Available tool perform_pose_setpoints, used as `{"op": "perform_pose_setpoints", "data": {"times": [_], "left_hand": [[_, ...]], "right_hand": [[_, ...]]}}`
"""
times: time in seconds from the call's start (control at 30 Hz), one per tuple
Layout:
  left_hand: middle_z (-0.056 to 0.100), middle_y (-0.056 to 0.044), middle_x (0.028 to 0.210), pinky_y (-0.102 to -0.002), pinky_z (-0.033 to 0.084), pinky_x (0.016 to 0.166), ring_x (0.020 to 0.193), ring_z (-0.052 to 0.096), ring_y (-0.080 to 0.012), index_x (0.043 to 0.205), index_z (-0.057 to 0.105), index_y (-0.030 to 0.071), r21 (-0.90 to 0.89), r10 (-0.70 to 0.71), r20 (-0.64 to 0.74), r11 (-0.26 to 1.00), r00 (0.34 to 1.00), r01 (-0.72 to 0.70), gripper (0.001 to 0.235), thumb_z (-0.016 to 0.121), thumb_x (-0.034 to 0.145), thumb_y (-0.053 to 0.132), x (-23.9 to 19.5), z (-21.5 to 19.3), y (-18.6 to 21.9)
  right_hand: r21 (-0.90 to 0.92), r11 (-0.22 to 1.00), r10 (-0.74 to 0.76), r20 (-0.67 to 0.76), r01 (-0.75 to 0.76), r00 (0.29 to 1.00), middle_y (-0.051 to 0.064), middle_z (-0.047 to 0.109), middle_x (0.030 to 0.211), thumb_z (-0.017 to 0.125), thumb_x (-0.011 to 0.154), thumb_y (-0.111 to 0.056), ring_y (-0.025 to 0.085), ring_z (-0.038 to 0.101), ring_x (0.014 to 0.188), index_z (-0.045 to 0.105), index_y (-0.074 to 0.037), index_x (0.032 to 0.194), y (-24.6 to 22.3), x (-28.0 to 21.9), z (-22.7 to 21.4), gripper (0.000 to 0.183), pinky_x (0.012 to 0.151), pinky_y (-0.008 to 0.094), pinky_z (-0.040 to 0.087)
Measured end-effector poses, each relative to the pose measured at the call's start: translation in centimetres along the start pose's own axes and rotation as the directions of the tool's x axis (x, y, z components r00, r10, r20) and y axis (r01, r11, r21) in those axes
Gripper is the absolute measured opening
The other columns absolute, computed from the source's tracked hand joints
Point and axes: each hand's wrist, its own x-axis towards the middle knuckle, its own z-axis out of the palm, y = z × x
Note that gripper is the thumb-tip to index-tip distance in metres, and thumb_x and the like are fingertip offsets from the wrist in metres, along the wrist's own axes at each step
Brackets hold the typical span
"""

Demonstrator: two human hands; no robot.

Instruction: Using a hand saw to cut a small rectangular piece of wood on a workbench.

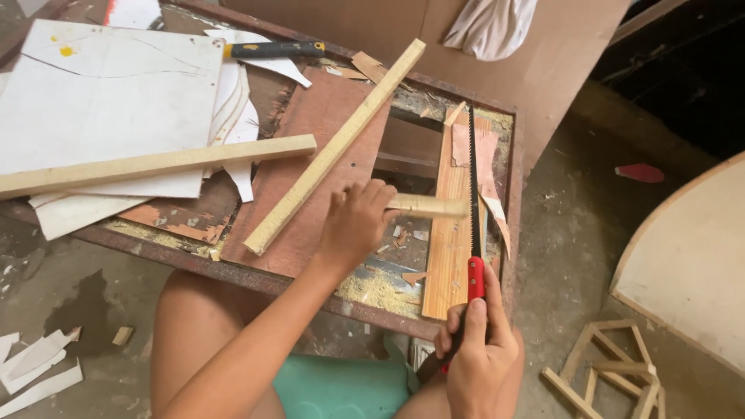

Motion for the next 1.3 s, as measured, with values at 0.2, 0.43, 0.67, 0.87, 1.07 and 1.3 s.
{"op": "perform_pose_setpoints", "data": {"times": [0.2, 0.43, 0.67, 0.87, 1.07, 1.3], "left_hand": [[0.072, -0.007, 0.099, -0.035, 0.048, 0.087, 0.086, 0.067, -0.0213, 0.107, 0.068, 0.007, -0.092, 0.115, 0.057, 0.99, 0.992, -0.11, 0.024, 0.075, 0.084, 0.009, 0.1, -0.5, 0.1], [0.059, -0.008, 0.089, -0.039, 0.049, 0.072, 0.073, 0.057, -0.0257, 0.093, 0.059, 0.007, -0.053, 0.139, 0.165, 0.99, 0.977, -0.131, 0.004, 0.063, 0.093, 0.007, 1.1, -0.2, -0.8], [0.069, -0.013, 0.096, -0.056, 0.035, 0.102, 0.103, 0.056, -0.0314, 0.079, 0.062, 0.006, -0.065, -0.051, 0.438, 0.994, 0.898, 0.088, 0.039, 0.032, 0.097, 0.021, 3.2, -1.5, -0.5], [0.065, -0.009, 0.058, -0.051, 0.035, 0.106, 0.101, 0.066, -0.0313, 0.054, 0.054, 0.01, -0.101, -0.112, 0.239, 0.985, 0.964, 0.139, 0.051, 0.027, 0.095, 0.026, 3.0, -0.6, -0.2], [0.062, -0.005, 0.054, -0.042, 0.039, 0.089, 0.076, 0.062, -0.0238, 0.053, 0.058, 0.013, 0.005, -0.099, 0.115, 0.995, 0.988, 0.099, 0.057, 0.028, 0.098, 0.026, 2.8, 1.4, -0.6], [0.053, -0.006, 0.047, -0.041, 0.038, 0.1, 0.073, 0.059, -0.0205, 0.047, 0.048, 0.011, 0.028, -0.245, 0.179, 0.969, 0.953, 0.244, 0.058, 0.025, 0.098, 0.029, 3.7, 1.4, -0.1]], "right_hand": [[0.001, 0.995, 0.097, 0.016, -0.097, 0.995, 0.011, 0.042, 0.062, 0.041, 0.104, -0.014, 0.02, 0.039, 0.042, 0.053, -0.013, 0.154, -0.7, -0.3, -0.8, 0.051, 0.037, 0.034, 0.035], [-0.01, 0.999, -0.034, 0.088, 0.035, 0.996, 0.005, 0.04, 0.055, 0.044, 0.102, -0.011, 0.014, 0.037, 0.037, 0.054, -0.01, 0.151, 2.1, 0.2, -0.6, 0.049, 0.031, 0.027, 0.033], [-0.091, 0.992, -0.064, 0.195, 0.083, 0.979, 0.001, 0.041, 0.057, 0.046, 0.102, -0.011, 0.009, 0.032, 0.043, 0.057, -0.01, 0.149, 5.0, -0.2, -0.4, 0.049, 0.04, 0.024, 0.032], [-0.255, 0.967, 0.051, 0.182, -0.003, 0.982, -0.002, 0.062, 0.079, 0.051, 0.1, -0.012, 0.009, 0.038, 0.055, 0.062, -0.016, 0.147, 5.9, -0.9, 0.7, 0.049, 0.049, 0.026, 0.038], [-0.427, 0.904, 0.066, 0.201, 0.027, 0.977, -0.002, 0.072, 0.132, 0.049, 0.098, -0.019, 0.013, 0.048, 0.092, 0.057, -0.023, 0.148, 5.0, -0.8, 1.0, 0.051, 0.077, 0.028, 0.042], [-0.471, 0.879, 0.02, 0.202, 0.079, 0.979, -0.004, 0.073, 0.138, 0.05, 0.098, -0.017, 0.007, 0.069, 0.084, 0.057, -0.024, 0.148, 4.6, -0.9, 1.1, 0.051, 0.071, 0.024, 0.05]]}}
